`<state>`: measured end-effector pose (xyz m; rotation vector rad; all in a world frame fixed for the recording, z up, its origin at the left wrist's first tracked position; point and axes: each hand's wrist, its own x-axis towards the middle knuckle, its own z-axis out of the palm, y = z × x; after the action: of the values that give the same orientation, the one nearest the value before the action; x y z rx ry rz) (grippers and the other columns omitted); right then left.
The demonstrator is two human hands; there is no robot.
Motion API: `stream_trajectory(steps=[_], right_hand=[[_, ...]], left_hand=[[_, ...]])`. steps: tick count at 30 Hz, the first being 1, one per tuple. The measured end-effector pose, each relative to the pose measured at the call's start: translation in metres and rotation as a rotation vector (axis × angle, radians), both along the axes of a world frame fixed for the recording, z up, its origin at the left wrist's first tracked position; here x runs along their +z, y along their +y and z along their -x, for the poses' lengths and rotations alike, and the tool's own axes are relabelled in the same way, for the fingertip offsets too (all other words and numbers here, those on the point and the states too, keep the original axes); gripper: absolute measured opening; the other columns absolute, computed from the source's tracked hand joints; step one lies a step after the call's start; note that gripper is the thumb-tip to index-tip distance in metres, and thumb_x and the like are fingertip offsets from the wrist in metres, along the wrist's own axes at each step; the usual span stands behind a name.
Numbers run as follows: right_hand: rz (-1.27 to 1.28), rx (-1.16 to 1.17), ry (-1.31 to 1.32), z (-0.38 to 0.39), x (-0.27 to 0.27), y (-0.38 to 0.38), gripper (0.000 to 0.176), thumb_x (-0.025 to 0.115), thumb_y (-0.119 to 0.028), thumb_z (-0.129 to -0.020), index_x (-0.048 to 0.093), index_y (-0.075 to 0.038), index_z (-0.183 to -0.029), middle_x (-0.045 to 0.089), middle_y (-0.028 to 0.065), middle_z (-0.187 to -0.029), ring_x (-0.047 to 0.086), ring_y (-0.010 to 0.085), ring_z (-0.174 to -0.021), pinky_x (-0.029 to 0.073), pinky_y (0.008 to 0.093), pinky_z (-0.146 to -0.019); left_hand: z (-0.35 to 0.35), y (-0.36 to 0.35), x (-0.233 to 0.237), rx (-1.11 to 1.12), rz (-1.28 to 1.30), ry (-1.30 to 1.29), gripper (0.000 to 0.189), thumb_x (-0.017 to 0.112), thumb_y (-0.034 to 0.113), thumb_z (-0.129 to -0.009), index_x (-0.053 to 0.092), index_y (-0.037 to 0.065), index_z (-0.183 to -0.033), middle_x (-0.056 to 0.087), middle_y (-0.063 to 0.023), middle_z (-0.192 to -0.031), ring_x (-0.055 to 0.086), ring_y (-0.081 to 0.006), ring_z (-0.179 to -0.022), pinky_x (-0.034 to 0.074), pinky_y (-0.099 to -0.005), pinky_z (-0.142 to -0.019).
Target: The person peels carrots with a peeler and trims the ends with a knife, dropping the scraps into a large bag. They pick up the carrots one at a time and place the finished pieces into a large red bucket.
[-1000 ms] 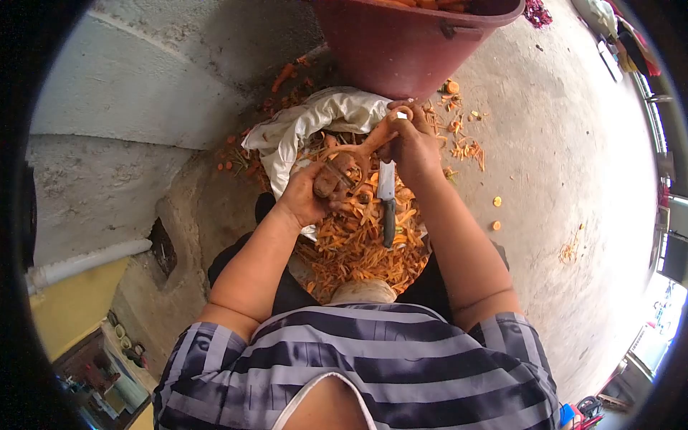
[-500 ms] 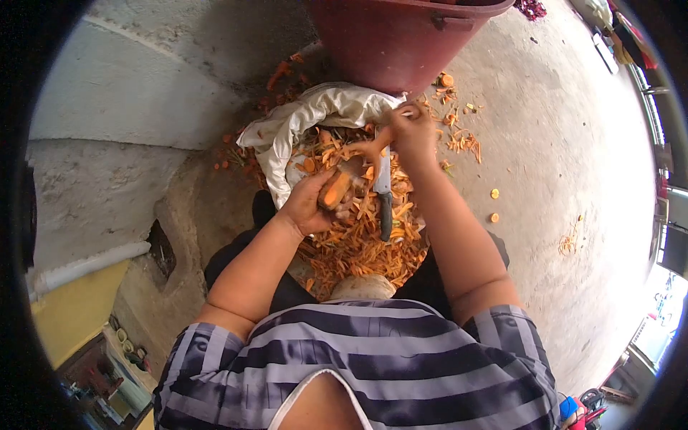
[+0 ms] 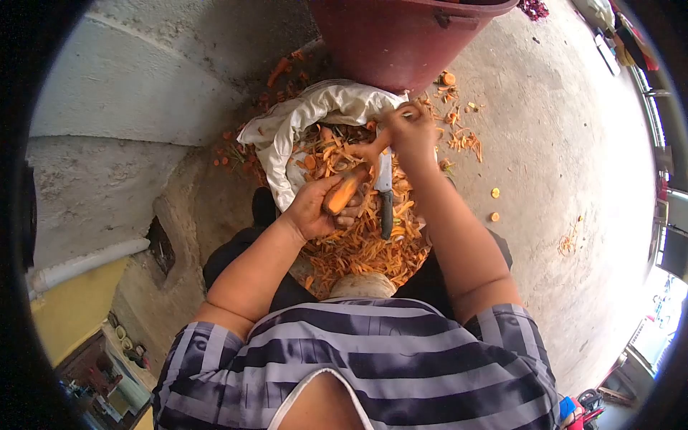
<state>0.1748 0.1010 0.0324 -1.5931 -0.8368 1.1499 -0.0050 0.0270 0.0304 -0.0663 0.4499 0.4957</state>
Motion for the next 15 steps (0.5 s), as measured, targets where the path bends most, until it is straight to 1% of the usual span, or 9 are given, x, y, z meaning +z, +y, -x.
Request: stream_trajectory(steps=[1, 3, 6, 9, 10, 13, 15], right_hand=[[-0.134, -0.088, -0.017, -0.021, -0.026, 0.016, 0.016, 0.065, -0.012, -0.074, 0.055, -0.001, -0.08, 0.056, 0.005, -0.068, 0.049, 0.0099, -0.051, 0.04, 0.0236, -0.043], [-0.136, -0.211, 0.043, -0.034, -0.006, 0.02, 0.018, 0.065, -0.013, -0.074, 0.053, -0.002, -0.081, 0.054, 0.0037, -0.065, 0.048, 0.0117, -0.048, 0.04, 0.0253, -0.042], [-0.087, -0.156, 0.374, -0.028, 0.01, 0.012, 0.014, 0.063, -0.013, -0.077, 0.053, -0.005, -0.082, 0.05, 0.0022, -0.064, 0.046, 0.0118, -0.048, 0.038, 0.0236, -0.042], [-0.065, -0.259, 0.667, -0.013, 0.011, 0.009, 0.013, 0.062, -0.008, -0.074, 0.05, -0.003, -0.079, 0.049, 0.0035, -0.066, 0.048, 0.0124, -0.055, 0.043, 0.0267, -0.048], [-0.044, -0.248, 0.624, -0.012, 0.016, 0.006, 0.012, 0.061, -0.007, -0.074, 0.049, -0.005, -0.077, 0.05, 0.0045, -0.069, 0.05, 0.0129, -0.06, 0.042, 0.0259, -0.048], [-0.073, -0.292, 0.487, -0.011, 0.026, 0.007, 0.015, 0.063, -0.01, -0.073, 0.049, -0.005, -0.077, 0.049, 0.004, -0.065, 0.049, 0.0134, -0.055, 0.041, 0.025, -0.047], [-0.056, -0.269, 0.476, -0.02, 0.024, 0.01, 0.014, 0.063, -0.013, -0.076, 0.052, -0.005, -0.079, 0.05, 0.0032, -0.063, 0.048, 0.0126, -0.052, 0.039, 0.0242, -0.044]], left_hand=[[0.0, -0.001, 0.001, 0.008, -0.012, 0.003, 0.03, 0.037, 0.032, -0.091, 0.048, 0.01, -0.109, 0.046, -0.0022, -0.076, 0.042, -0.0121, -0.063, 0.037, -0.0246, -0.053], [0.0, -0.002, 0.005, 0.02, -0.036, 0.012, 0.032, 0.039, 0.031, -0.09, 0.046, 0.008, -0.112, 0.044, -0.0022, -0.076, 0.041, -0.0123, -0.063, 0.035, -0.0241, -0.052], [0.009, 0.003, 0.0, 0.034, -0.022, -0.009, 0.031, 0.038, 0.028, -0.09, 0.044, 0.007, -0.113, 0.044, -0.0034, -0.078, 0.041, -0.0123, -0.064, 0.035, -0.0241, -0.052], [0.007, 0.002, -0.001, 0.06, -0.001, 0.001, 0.031, 0.038, 0.027, -0.09, 0.044, 0.007, -0.112, 0.044, -0.0044, -0.079, 0.041, -0.0124, -0.064, 0.035, -0.0242, -0.052], [0.007, 0.002, -0.002, 0.057, 0.0, -0.006, 0.031, 0.037, 0.027, -0.09, 0.045, 0.007, -0.112, 0.044, -0.0045, -0.08, 0.041, -0.0125, -0.064, 0.035, -0.0242, -0.052], [0.005, 0.001, -0.004, 0.05, 0.018, -0.037, 0.031, 0.037, 0.029, -0.091, 0.045, 0.009, -0.112, 0.044, -0.0048, -0.08, 0.041, -0.0127, -0.064, 0.035, -0.0243, -0.053], [0.005, 0.002, -0.003, 0.055, 0.053, -0.066, 0.031, 0.037, 0.031, -0.091, 0.046, 0.01, -0.112, 0.045, -0.005, -0.081, 0.041, -0.013, -0.063, 0.035, -0.0243, -0.053]])
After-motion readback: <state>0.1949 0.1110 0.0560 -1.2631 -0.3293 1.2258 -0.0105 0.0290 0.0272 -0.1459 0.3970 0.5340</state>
